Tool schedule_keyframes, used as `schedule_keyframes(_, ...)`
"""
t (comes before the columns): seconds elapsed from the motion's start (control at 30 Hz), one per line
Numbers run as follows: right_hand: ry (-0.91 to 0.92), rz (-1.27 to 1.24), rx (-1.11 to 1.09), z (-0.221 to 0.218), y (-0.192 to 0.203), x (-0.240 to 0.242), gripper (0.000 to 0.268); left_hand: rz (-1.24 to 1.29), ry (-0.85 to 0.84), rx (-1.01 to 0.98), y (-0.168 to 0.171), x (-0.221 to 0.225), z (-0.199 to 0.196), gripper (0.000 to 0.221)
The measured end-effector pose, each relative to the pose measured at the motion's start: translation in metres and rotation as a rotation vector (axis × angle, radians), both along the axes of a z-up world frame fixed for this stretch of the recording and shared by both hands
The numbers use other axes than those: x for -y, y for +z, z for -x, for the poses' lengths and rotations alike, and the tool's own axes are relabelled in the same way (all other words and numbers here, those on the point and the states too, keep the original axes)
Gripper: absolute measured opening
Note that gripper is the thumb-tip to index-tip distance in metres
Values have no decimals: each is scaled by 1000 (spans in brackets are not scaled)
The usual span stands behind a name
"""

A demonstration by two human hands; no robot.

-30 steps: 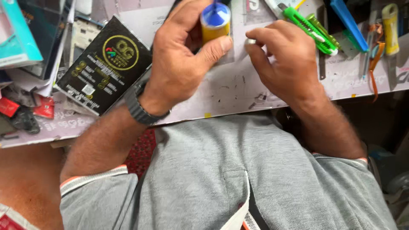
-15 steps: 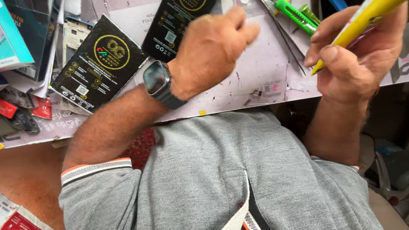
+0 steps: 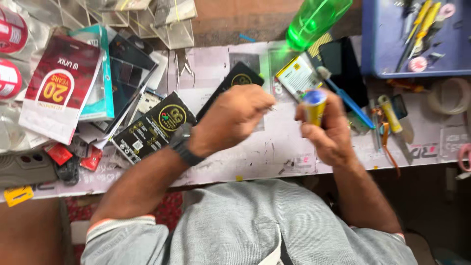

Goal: The person assembles a mobile phone by hand, applying adhesive to the frame and connecting internal ribbon cables to the circuit board.

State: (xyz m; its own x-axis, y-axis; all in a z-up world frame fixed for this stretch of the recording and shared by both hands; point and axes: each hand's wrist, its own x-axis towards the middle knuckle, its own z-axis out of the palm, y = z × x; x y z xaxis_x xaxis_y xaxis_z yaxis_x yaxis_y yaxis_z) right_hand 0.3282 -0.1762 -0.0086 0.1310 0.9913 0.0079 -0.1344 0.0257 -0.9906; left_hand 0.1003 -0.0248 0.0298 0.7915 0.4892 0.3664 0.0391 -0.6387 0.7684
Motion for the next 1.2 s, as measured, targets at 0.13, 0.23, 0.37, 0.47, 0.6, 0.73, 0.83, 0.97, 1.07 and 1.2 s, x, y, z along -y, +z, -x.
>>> schedule_keyframes(0.13, 100, -49, 431, 13, 10, -22, 64, 272, 62, 86, 15, -24, 21, 8)
schedule_keyframes(0.23, 129, -43, 671, 21, 17, -31, 68, 536, 1, 56, 11, -32, 33, 12)
schedule_keyframes(0.37, 165, -259, 838, 28, 16, -47, 69, 646, -220, 222, 2, -37, 42, 18)
schedule_keyframes(0.47, 191, -377, 787, 28, 13, -52, 65, 756, -282, 256, -2, -34, 43, 18)
schedule_keyframes(0.6, 171, -385, 731, 30, 8, -51, 62, 756, -314, 260, -4, -36, 47, 14)
schedule_keyframes(0.73, 146, -419, 773, 28, 5, -51, 64, 733, -321, 247, -6, -35, 46, 11)
schedule_keyframes(0.83, 138, -392, 744, 28, 2, -49, 63, 738, -321, 242, -6, -34, 47, 11)
schedule_keyframes(0.97, 139, -402, 729, 26, -1, -48, 62, 753, -322, 248, -7, -33, 46, 10)
schedule_keyframes(1.07, 137, -416, 734, 26, -2, -48, 61, 723, -317, 232, -7, -34, 46, 9)
schedule_keyframes(1.2, 142, -432, 744, 27, -1, -50, 60, 715, -322, 236, -8, -34, 46, 10)
